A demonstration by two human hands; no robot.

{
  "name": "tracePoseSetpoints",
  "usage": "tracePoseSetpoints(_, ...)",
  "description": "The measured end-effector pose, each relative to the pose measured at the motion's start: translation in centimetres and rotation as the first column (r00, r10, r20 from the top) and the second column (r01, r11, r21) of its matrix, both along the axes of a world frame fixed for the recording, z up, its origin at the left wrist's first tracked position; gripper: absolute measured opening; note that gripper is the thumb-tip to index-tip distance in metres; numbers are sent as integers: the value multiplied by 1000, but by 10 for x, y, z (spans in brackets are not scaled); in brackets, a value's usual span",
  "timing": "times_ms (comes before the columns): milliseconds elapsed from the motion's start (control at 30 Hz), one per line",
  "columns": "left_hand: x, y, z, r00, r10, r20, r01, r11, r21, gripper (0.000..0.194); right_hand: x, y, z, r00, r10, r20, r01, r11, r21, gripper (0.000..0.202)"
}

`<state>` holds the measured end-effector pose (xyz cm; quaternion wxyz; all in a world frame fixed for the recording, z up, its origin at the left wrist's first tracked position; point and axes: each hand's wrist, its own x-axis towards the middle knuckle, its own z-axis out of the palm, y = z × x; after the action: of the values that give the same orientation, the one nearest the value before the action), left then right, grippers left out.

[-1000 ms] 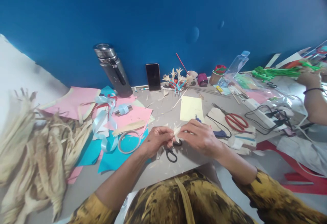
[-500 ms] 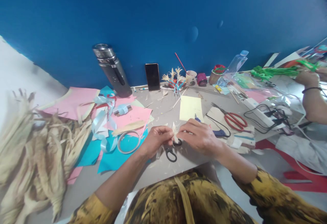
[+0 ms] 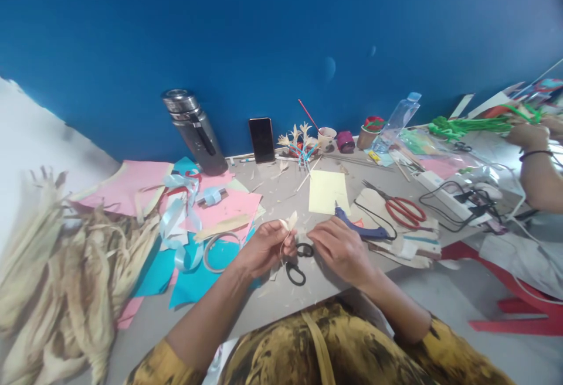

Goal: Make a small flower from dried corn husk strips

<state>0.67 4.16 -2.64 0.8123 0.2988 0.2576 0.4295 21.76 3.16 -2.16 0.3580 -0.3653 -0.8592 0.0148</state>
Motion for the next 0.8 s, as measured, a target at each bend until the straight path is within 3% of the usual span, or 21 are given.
tracePoseSetpoints(167, 0, 0, 3, 999, -12, -35, 13, 999, 29, 30, -2, 1, -9, 1000, 13, 23, -8, 982, -189, 37)
tracePoseSetpoints(267, 0, 0, 3, 997, -18, -72, 21, 999, 41, 29, 0, 4, -4, 987, -46, -156, -9, 942, -335, 26)
tracePoseSetpoints(333, 0, -1, 1, 995, -30, -92, 35, 998, 56, 31, 0, 6, 1, 943, -106, -315, -71, 860, -504, 14)
tracePoseSetpoints(400, 1, -1, -1, 994, -39, -105, 47, 996, 77, 32, -1, 9, 5, 884, -137, -446, -213, 732, -648, 15)
tracePoseSetpoints(500, 1, -1, -3, 992, -44, -118, 54, 995, 82, 32, -7, 12, 9, 781, -202, -591, -393, 577, -717, 27)
tracePoseSetpoints(600, 2, -2, -2, 990, -50, -133, 58, 996, 60, 34, -13, 12, 11, 710, -279, -646, -463, 507, -727, 31)
tracePoseSetpoints(800, 1, -2, -2, 986, -69, -149, 73, 997, 23, 31, -21, 8, 19, 642, -265, -720, -595, 420, -685, 31)
